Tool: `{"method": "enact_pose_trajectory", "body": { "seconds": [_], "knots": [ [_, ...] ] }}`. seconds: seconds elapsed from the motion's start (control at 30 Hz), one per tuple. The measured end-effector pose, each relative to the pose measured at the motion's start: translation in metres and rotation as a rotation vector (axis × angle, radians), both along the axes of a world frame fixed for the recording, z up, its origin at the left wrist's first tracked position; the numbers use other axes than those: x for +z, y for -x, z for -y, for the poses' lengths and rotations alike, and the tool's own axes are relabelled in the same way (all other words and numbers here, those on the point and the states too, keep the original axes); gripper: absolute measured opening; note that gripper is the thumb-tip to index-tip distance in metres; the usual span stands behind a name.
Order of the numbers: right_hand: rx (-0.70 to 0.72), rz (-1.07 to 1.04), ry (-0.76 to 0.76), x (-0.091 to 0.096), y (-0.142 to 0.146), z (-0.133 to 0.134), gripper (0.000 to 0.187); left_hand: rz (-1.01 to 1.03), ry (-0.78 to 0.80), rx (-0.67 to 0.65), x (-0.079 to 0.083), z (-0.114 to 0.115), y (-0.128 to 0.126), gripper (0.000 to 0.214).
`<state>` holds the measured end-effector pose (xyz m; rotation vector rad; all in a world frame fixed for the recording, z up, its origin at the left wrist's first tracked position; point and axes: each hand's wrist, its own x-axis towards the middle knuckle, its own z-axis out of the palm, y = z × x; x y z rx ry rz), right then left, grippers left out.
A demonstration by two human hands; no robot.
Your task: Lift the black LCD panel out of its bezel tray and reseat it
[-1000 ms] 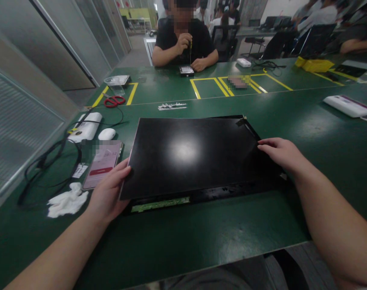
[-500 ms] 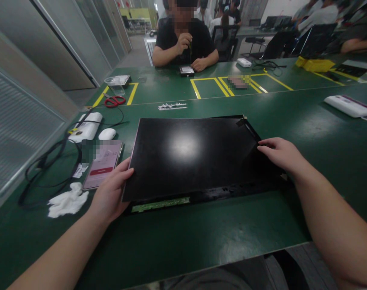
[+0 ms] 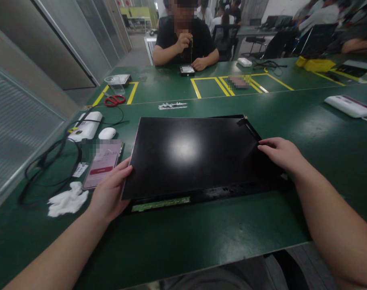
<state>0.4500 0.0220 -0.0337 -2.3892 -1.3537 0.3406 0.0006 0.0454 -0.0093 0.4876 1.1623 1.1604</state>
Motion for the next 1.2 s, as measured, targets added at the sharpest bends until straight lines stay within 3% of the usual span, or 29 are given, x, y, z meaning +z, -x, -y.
{"method": "enact_pose_trajectory", "body": {
  "seconds": [0.17, 0.73, 1.2],
  "knots": [
    [-0.005, -0.001, -0.003, -0.0001, 0.0007, 0.0002, 0.03, 0.015, -0.042, -0.049, -0.0042, -0.0017, 0.0033, 0.048],
    [-0.019, -0.011, 0.002, 0.0017, 0.0006, 0.0006, 0.032, 0.001, 0.018, 0.03, 0.0004, -0.0025, -0.0007, 0.038],
    [0.008, 0.006, -0.009, -0.0046, -0.004, -0.0009, 0.031, -0.03, -0.082, -0.087, -0.0084, -0.0014, 0.0057, 0.041]
  ]
}}
